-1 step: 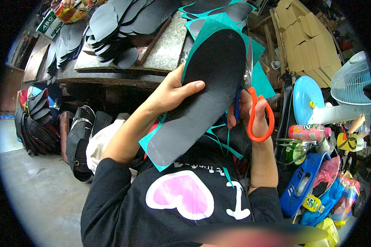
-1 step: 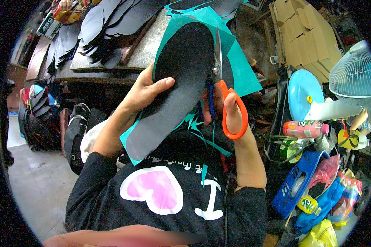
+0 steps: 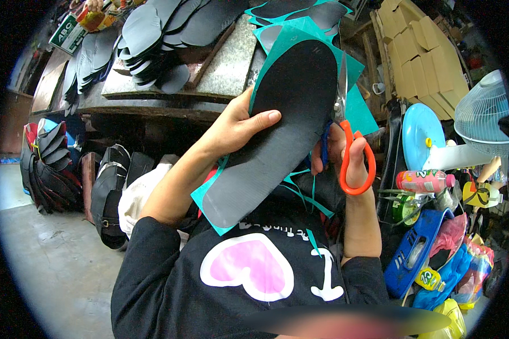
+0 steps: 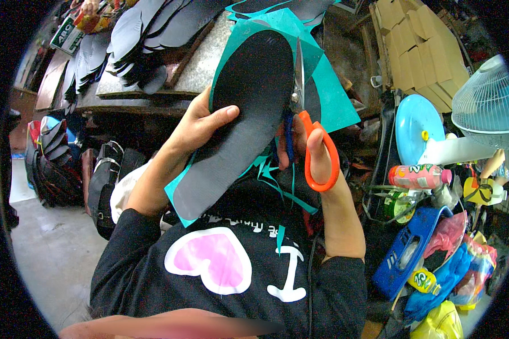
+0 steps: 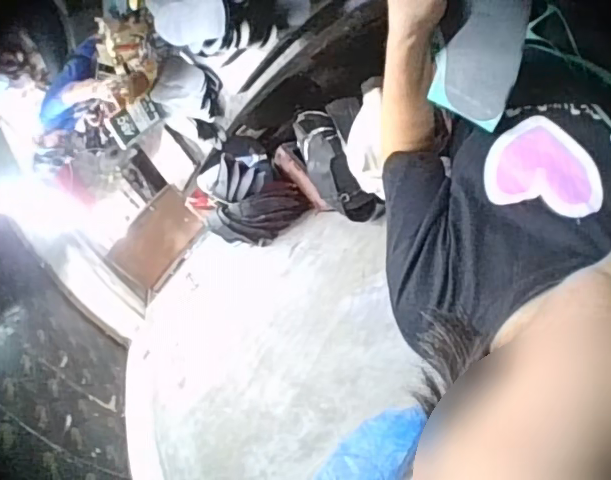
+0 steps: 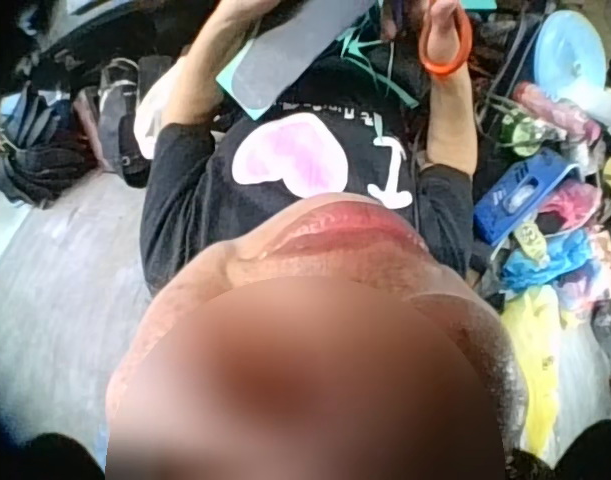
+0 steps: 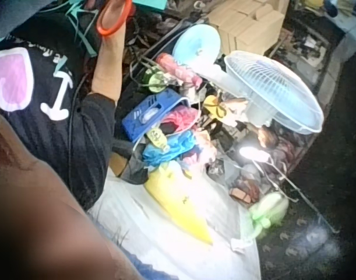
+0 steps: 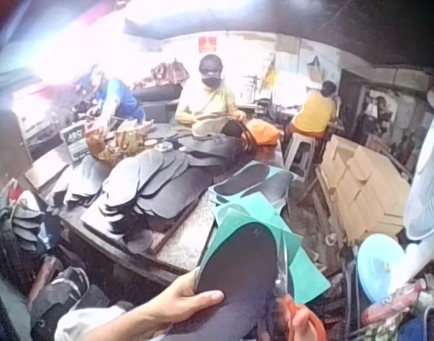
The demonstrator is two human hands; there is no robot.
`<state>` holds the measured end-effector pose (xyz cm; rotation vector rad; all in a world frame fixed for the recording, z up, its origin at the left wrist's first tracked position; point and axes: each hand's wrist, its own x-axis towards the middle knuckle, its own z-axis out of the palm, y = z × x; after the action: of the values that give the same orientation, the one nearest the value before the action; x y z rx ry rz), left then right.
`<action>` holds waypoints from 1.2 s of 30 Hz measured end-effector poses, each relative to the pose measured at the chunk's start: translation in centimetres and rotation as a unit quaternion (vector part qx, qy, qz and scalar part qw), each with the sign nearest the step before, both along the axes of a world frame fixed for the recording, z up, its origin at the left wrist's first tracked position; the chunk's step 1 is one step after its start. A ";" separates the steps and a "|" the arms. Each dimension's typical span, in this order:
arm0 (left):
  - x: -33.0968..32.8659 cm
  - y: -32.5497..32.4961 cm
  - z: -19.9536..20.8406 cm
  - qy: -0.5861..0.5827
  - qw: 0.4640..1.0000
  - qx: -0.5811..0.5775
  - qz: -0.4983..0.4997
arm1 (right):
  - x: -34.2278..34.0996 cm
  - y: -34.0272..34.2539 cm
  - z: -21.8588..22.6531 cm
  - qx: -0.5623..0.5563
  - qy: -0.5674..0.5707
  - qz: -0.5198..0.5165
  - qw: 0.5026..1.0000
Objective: The person uses red-handled scissors to trim the edges of black shoe insoles that are attached to a green backing sheet. They repeatedly rotate the insole and cut along the perimeter to shape it, then place the finished piece on a nearby pile.
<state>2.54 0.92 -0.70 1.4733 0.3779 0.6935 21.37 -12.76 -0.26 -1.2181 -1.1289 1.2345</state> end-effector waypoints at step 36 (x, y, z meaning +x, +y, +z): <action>-2.5 -0.6 -0.3 0.071 0.993 -0.068 -0.062 | -0.5 -1.1 -0.5 -0.030 0.086 -0.025 0.995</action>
<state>0.04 0.27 -1.02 1.4069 0.4302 0.4559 20.88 -13.83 -0.81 -1.1541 -0.9351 1.3164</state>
